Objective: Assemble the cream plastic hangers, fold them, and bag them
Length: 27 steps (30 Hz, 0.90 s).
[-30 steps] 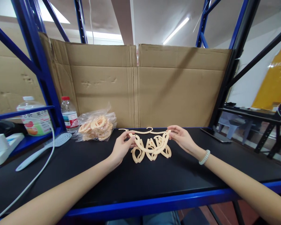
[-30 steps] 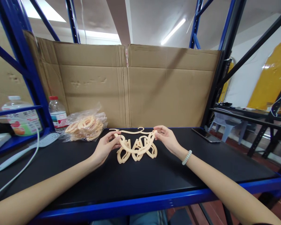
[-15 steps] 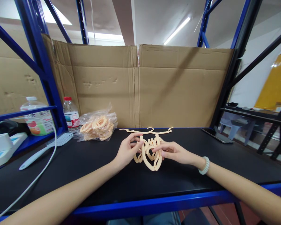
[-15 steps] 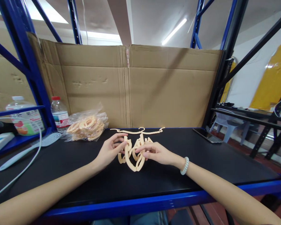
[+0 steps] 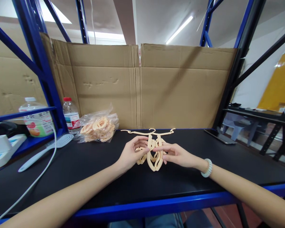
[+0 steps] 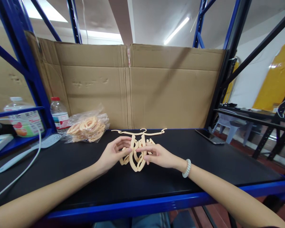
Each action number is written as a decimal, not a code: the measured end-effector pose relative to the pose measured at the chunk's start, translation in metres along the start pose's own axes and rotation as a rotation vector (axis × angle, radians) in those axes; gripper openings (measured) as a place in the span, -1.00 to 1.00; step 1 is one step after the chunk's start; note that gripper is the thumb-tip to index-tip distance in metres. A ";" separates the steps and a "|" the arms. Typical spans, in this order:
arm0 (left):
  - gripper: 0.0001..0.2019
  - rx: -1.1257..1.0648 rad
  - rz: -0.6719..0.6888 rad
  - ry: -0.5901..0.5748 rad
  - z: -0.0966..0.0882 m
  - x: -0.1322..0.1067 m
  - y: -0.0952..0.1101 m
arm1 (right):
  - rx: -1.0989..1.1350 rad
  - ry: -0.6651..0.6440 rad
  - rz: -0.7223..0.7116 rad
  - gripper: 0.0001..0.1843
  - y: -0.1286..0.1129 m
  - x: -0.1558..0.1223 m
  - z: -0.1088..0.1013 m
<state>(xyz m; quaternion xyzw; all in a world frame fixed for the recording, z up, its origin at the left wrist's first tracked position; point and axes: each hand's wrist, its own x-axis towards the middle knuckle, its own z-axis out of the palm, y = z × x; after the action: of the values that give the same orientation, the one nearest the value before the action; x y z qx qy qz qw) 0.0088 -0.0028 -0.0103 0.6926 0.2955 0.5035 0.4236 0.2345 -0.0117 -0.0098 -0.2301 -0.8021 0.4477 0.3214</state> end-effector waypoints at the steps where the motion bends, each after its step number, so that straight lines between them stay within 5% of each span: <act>1: -0.63 0.009 -0.002 -0.003 0.001 0.000 0.001 | 0.029 -0.022 -0.012 -0.60 0.000 0.000 0.001; 11: -0.67 0.052 -0.029 0.064 0.001 -0.001 0.003 | 0.077 -0.049 -0.030 -0.71 -0.012 -0.001 0.004; 21: -0.61 0.043 -0.026 -0.047 0.007 -0.005 0.005 | -0.015 -0.098 0.009 -0.56 -0.013 -0.004 -0.004; 24: -0.58 0.081 -0.013 -0.023 0.006 -0.005 0.004 | 0.009 -0.009 0.030 -0.53 -0.013 -0.002 -0.012; 27: -0.60 0.136 -0.016 0.005 0.003 -0.004 0.003 | -0.028 0.259 0.068 -0.56 -0.004 -0.001 -0.032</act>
<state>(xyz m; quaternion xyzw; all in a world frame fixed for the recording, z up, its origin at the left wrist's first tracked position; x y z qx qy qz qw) 0.0102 -0.0089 -0.0098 0.7161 0.3357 0.4806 0.3787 0.2582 0.0042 0.0063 -0.3176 -0.7518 0.4138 0.4034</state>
